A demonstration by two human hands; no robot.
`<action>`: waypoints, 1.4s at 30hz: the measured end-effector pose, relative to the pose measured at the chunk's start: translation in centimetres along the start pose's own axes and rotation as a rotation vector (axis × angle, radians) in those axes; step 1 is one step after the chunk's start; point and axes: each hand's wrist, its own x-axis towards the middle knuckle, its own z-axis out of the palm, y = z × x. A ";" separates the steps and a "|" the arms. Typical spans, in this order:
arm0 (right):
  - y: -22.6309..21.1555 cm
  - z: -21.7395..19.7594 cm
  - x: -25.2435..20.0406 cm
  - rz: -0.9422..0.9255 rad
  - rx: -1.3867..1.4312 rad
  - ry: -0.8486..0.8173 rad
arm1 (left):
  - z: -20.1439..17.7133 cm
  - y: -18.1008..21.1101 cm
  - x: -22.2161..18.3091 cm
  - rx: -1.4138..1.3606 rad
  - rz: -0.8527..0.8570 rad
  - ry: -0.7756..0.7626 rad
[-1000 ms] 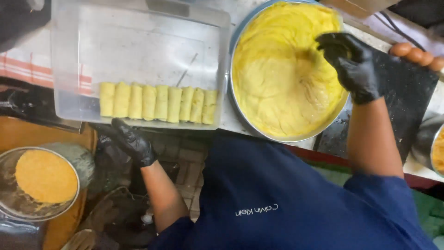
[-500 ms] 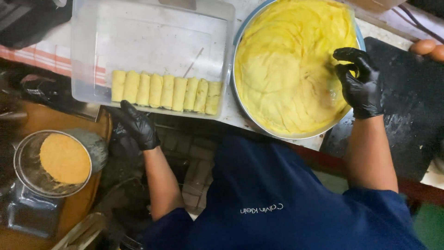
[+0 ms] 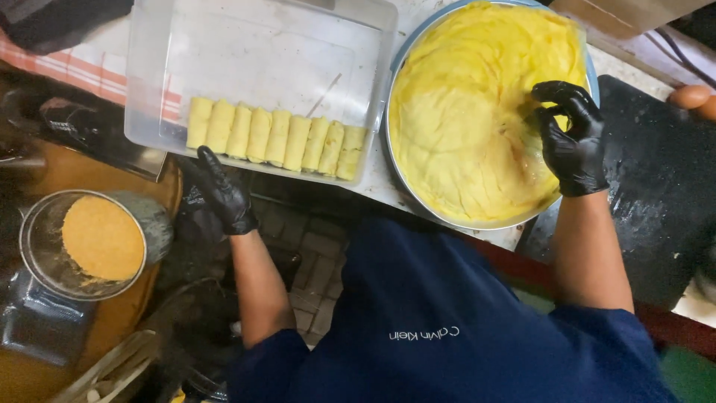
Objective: Rolling thin dough sheets with filling into cylinders at a fast, professional pace.
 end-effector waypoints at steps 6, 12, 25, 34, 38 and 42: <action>-1.5 1.6 1.9 -0.170 -0.237 -0.084 | -15.5 13.3 11.5 -0.653 -0.058 0.301; -1.1 4.5 5.2 -0.273 -0.696 -0.236 | -13.9 24.7 16.2 -0.956 0.682 -0.199; 0.7 7.0 5.4 -0.226 -0.621 -0.084 | -2.5 32.2 16.2 -0.471 0.752 -0.345; -0.8 6.8 5.7 -0.194 -0.674 -0.096 | -1.7 33.0 16.3 -0.543 0.620 -0.481; -1.2 6.0 6.1 -0.210 -0.472 -0.241 | -3.1 31.8 17.8 -0.581 0.848 -0.447; 1.3 6.6 6.4 -0.479 -0.508 -0.276 | -6.5 30.5 19.3 -0.915 0.789 -0.836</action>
